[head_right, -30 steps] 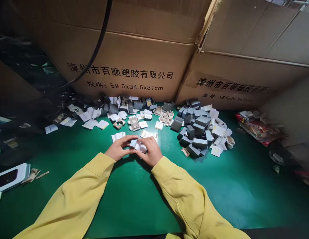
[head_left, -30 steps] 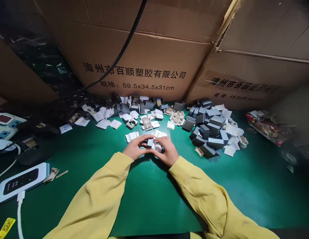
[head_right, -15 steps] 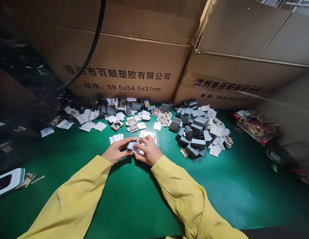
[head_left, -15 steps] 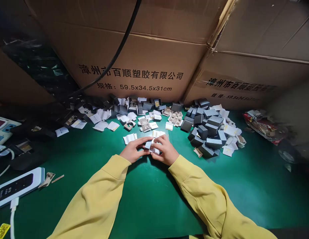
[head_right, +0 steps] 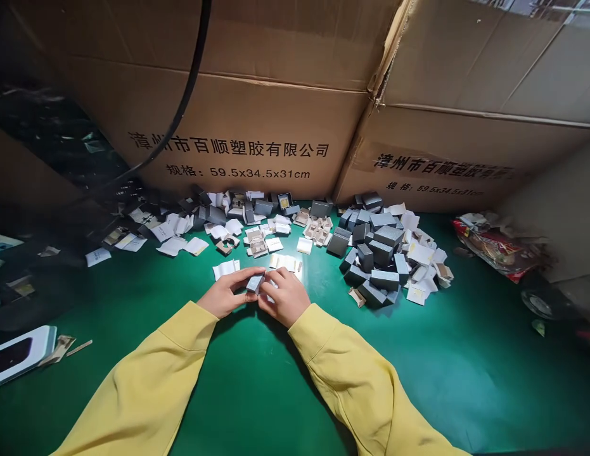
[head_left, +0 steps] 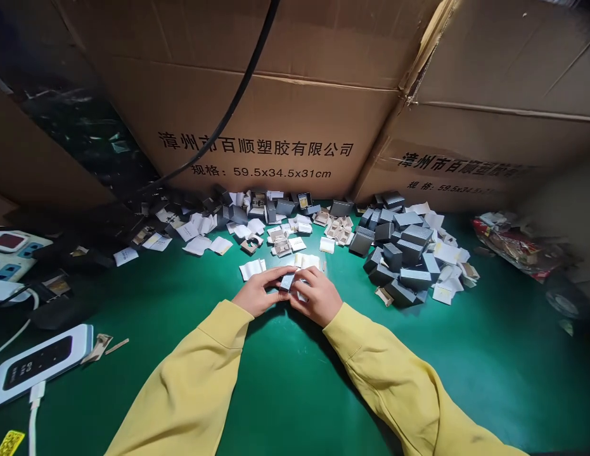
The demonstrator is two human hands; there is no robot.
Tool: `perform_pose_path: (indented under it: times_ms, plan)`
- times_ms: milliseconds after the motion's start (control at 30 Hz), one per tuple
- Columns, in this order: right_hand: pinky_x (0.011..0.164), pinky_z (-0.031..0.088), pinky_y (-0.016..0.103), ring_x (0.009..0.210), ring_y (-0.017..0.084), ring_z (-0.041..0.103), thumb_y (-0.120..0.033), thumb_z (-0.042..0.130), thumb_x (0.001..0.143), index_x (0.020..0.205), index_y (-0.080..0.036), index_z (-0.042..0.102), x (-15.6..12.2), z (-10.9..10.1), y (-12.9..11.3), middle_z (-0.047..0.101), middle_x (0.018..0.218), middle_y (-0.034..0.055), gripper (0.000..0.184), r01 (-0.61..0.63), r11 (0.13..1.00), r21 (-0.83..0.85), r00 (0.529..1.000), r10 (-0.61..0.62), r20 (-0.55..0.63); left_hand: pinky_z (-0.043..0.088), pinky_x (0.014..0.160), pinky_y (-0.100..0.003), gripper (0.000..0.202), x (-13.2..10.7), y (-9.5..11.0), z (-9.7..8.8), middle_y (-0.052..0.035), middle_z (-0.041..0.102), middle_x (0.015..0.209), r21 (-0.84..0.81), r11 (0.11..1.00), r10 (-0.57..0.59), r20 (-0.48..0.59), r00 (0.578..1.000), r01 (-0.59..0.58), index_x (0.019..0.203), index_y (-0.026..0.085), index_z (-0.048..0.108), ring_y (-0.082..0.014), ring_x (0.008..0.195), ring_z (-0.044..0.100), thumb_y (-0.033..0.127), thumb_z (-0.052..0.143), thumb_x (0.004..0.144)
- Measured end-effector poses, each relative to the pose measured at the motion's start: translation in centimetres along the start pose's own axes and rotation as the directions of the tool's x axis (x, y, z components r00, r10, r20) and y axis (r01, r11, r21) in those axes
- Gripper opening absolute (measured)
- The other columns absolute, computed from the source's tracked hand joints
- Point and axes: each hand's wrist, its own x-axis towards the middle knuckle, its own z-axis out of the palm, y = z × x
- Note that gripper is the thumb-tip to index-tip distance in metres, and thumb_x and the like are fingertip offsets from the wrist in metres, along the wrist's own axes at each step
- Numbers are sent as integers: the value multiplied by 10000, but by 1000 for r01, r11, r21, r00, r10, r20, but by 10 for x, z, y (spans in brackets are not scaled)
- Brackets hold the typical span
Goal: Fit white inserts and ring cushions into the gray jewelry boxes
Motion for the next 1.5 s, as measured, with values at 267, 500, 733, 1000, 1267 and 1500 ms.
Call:
perform_pose_path:
  times_ms: [267,500,733,1000,1267,1500]
  plan:
    - [758,440,321,883,175,515,-269,537,829,868,-193,591,-5,3,5,639,895,50,100,80,996,34,996,-78,-33,446,938,-398,558,-1,3,1,-103,554,1250,-16,1000,-13,-1,1000,13,1230,190,534,-266,1109,539,309,661,699]
    - [773,441,345,868,190,481,-292,531,829,892,-182,587,-7,5,-2,599,901,76,139,-45,993,105,999,46,-5,440,941,-376,537,-2,4,1,-106,525,1285,6,1000,21,33,999,-21,1234,174,526,-247,1109,534,246,626,712]
    - [768,429,347,845,190,442,-340,566,799,845,-187,607,-8,6,5,580,877,66,165,-58,988,141,998,52,45,413,967,-379,552,-3,3,0,-91,516,1295,-19,1000,0,91,996,1,1252,190,508,-227,1092,542,265,627,718]
    - [828,392,357,913,193,469,-277,494,850,831,-212,619,-11,4,1,633,888,47,142,59,998,-30,998,-59,-4,367,1010,-380,569,-2,2,-3,-86,511,1301,-36,999,-12,122,992,16,1266,190,490,-223,1131,517,254,630,718]
    - [824,370,370,856,190,445,-290,471,854,801,-194,597,-11,5,1,588,773,39,167,64,998,4,995,-64,78,369,999,-387,582,-2,8,-4,-96,537,1273,-25,1000,-9,146,989,13,1256,183,507,-247,1132,518,250,647,695]
    - [800,411,355,862,183,491,-335,477,847,811,-188,591,-11,13,6,613,793,47,190,38,995,93,999,-41,28,376,995,-387,578,-2,8,-4,-90,540,1269,-12,1000,-8,136,991,9,1262,193,498,-228,1098,536,263,642,707]
